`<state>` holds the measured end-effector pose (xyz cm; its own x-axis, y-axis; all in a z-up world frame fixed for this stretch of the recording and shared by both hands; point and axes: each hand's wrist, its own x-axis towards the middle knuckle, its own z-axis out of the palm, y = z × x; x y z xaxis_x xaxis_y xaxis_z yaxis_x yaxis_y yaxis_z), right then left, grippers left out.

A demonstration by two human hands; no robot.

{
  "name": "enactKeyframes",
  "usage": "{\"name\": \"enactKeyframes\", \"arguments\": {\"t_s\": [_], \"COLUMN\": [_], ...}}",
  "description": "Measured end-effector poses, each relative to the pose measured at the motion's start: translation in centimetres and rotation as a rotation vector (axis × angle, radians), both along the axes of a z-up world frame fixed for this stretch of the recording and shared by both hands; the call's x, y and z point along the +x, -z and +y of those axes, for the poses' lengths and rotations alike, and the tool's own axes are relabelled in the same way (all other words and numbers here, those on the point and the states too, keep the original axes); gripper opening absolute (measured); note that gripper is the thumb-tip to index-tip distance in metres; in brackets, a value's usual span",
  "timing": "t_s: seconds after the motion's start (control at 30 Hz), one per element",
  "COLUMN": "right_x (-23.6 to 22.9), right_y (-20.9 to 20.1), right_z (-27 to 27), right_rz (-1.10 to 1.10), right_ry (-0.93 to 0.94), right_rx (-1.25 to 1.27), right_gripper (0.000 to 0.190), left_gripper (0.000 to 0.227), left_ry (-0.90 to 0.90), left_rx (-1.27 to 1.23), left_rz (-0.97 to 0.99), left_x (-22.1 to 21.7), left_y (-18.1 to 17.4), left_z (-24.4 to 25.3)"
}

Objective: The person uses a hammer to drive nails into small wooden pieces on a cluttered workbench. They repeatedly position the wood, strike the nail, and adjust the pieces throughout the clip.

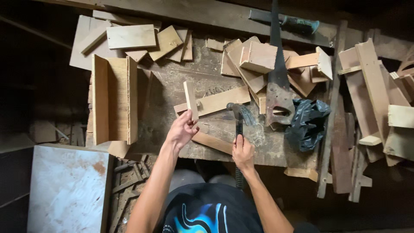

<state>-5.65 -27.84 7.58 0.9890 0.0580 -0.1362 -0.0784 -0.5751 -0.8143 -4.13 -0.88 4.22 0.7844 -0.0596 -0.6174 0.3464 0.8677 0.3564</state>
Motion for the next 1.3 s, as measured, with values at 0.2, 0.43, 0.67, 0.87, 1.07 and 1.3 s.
{"name": "enactKeyframes", "arguments": {"t_s": [0.2,0.43,0.67,0.87,1.07,1.3], "right_x": [0.2,-0.5,-0.2,-0.2,-0.1,-0.5], "right_y": [-0.8,-0.9,-1.3,-1.3,-0.1,1.0], "right_z": [0.4,0.6,-0.3,-0.8,-0.8,-1.1], "right_rz": [-0.781,0.259,0.282,0.369,0.399,0.383], "right_ry": [-0.369,0.087,0.097,0.156,0.192,0.146], "right_rx": [-0.287,0.368,0.389,0.427,0.397,0.347], "right_gripper": [0.04,0.045,0.045,0.043,0.042,0.043], "left_gripper": [0.038,0.035,0.041,0.038,0.037,0.063], "left_ry": [-0.059,-0.029,0.066,0.05,0.071,0.137], "left_rx": [-0.063,0.454,1.164,1.617,1.787,2.018], "left_rz": [0.009,-0.22,-0.155,-0.363,-0.469,-0.456], "left_x": [-0.3,0.2,1.1,0.7,3.3,3.7], "left_y": [-1.9,-1.7,-3.9,-2.1,2.7,3.0], "left_z": [-0.2,-0.6,-1.8,-3.0,-3.4,-3.0]}}
